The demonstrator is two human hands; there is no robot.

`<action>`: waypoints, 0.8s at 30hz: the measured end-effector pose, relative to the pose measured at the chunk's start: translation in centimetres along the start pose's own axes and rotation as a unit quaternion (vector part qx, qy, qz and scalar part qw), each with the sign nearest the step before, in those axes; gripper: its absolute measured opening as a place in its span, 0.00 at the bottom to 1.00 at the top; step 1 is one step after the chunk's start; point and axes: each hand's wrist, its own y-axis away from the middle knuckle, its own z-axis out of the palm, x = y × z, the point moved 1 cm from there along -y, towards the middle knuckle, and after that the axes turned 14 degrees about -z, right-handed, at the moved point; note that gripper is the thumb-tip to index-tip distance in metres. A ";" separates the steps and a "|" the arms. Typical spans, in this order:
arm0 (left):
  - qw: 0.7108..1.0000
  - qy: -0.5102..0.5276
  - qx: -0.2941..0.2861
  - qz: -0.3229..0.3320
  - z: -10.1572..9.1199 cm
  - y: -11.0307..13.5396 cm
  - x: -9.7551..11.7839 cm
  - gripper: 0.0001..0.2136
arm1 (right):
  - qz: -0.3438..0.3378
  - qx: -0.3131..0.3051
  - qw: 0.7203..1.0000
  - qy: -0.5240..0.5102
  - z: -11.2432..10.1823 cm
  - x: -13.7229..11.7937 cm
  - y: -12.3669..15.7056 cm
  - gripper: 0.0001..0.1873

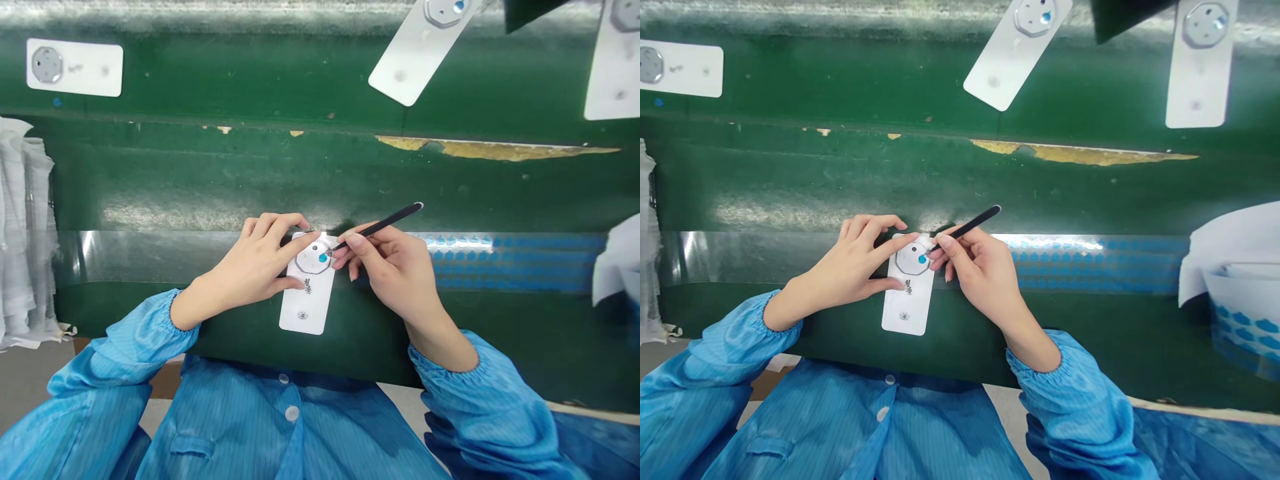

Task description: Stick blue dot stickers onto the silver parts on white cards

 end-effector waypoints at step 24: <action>0.850 0.510 -0.046 -0.123 -0.9 -0.8 1.5 0.23 | -0.002 -0.030 0.996 -0.084 2.1 -1.9 2.0 0.19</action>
